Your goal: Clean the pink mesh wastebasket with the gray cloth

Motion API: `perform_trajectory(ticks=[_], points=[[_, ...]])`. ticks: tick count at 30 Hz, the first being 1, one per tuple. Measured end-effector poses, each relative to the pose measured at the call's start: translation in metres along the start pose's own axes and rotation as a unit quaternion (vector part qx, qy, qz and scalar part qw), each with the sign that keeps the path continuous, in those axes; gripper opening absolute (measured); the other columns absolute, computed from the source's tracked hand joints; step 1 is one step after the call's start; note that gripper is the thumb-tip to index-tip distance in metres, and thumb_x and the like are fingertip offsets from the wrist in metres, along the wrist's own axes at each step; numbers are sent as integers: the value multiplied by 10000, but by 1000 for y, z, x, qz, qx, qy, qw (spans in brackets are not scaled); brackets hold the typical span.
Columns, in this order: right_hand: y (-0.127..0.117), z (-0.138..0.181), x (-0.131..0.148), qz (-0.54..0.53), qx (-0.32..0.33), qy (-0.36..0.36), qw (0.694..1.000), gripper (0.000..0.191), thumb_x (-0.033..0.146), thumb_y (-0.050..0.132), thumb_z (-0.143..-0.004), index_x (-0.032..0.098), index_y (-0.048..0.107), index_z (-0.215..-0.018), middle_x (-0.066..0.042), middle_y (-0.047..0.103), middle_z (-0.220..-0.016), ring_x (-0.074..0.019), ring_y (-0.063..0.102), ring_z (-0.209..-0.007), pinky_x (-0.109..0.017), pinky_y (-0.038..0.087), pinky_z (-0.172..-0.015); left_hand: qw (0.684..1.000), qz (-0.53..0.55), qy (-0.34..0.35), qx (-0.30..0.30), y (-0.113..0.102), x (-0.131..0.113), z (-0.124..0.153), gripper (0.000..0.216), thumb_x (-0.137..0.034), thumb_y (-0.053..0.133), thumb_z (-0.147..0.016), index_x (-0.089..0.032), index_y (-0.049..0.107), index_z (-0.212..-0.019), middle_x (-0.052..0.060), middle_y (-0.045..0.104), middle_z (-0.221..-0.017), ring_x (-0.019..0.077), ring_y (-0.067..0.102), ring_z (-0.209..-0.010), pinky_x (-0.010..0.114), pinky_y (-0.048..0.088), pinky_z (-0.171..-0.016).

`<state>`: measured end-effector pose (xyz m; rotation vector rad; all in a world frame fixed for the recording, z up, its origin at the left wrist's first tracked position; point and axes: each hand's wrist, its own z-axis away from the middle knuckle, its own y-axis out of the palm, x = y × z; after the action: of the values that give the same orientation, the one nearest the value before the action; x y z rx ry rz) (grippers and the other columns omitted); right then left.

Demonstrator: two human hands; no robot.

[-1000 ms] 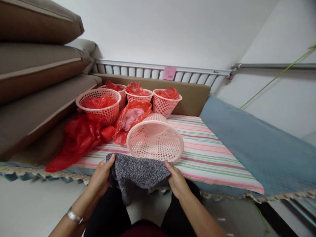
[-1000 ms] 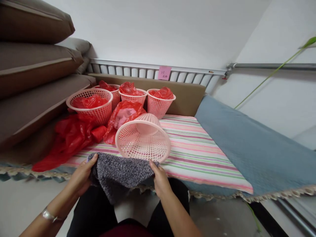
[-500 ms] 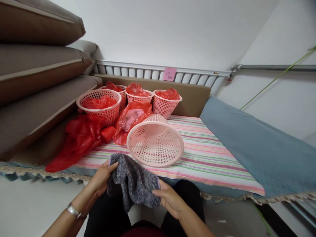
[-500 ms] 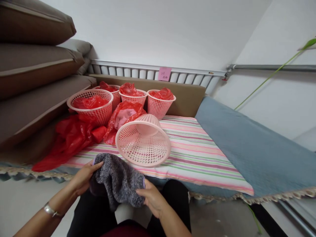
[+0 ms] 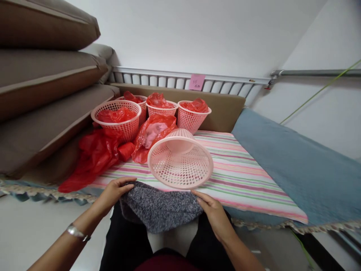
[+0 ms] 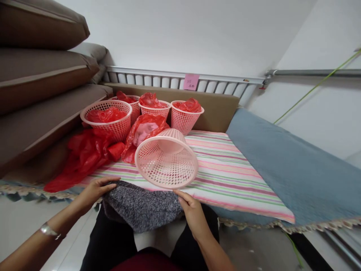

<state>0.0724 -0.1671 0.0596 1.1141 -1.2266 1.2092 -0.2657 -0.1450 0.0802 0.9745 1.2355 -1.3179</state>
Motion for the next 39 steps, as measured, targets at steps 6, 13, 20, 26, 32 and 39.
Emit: perform_trajectory(ticks=[6, 13, 20, 26, 32, 39], points=[[-14, 12, 6, 53, 88, 63, 993, 382, 380, 733, -653, 226, 716, -1001, -80, 660, -1128, -303, 538, -1108, -479, 301, -1020, 978, 101, -119, 141, -8, -21, 23, 383, -213, 807, -571, -168, 729, -944, 76, 743, -899, 213, 658, -783, 298, 476, -742], [-35, 42, -9, 232, 170, 59, 956, 682, 202, 845, -412, 288, 693, -1071, -94, 564, -1268, -371, 433, -1215, -481, 234, -1066, 970, -205, 30, 123, -5, 6, 42, 553, -35, 751, -400, -284, 759, -893, 55, 704, -995, 323, 590, -985, 404, 418, -910], [-37, 42, -7, 353, 273, -14, 895, 187, 293, 577, -781, 205, 719, -866, -94, 635, -1019, -234, 578, -968, -368, 418, -910, 867, -410, 122, 258, -7, 11, 35, 238, -78, 494, -635, -212, 682, -692, 21, 619, -812, 183, 569, -776, 271, 408, -703], [-26, -37, 40, 233, 245, -22, 941, 360, 506, 565, -784, 200, 706, -910, -82, 593, -1197, -249, 531, -1064, -406, 409, -917, 946, -199, 14, 254, -19, -30, -22, 207, -359, 630, -715, -160, 685, -705, 76, 696, -948, 237, 603, -904, 344, 422, -859], [25, -13, 45, 81, 195, -25, 977, 423, 517, 502, -832, 164, 681, -983, -65, 685, -948, -245, 585, -962, -375, 434, -869, 983, -25, -51, 177, 20, -37, 2, 323, -441, 612, -740, -142, 655, -857, 36, 696, -767, 190, 607, -682, 281, 444, -641], [55, -4, 51, 239, 112, -100, 959, 353, 451, 469, -836, 161, 647, -745, -44, 651, -747, -215, 574, -750, -312, 437, -709, 981, -97, 102, 134, 90, -51, 32, 171, -307, 546, -761, -146, 601, -742, -34, 539, -630, 133, 484, -613, 242, 385, -605]])
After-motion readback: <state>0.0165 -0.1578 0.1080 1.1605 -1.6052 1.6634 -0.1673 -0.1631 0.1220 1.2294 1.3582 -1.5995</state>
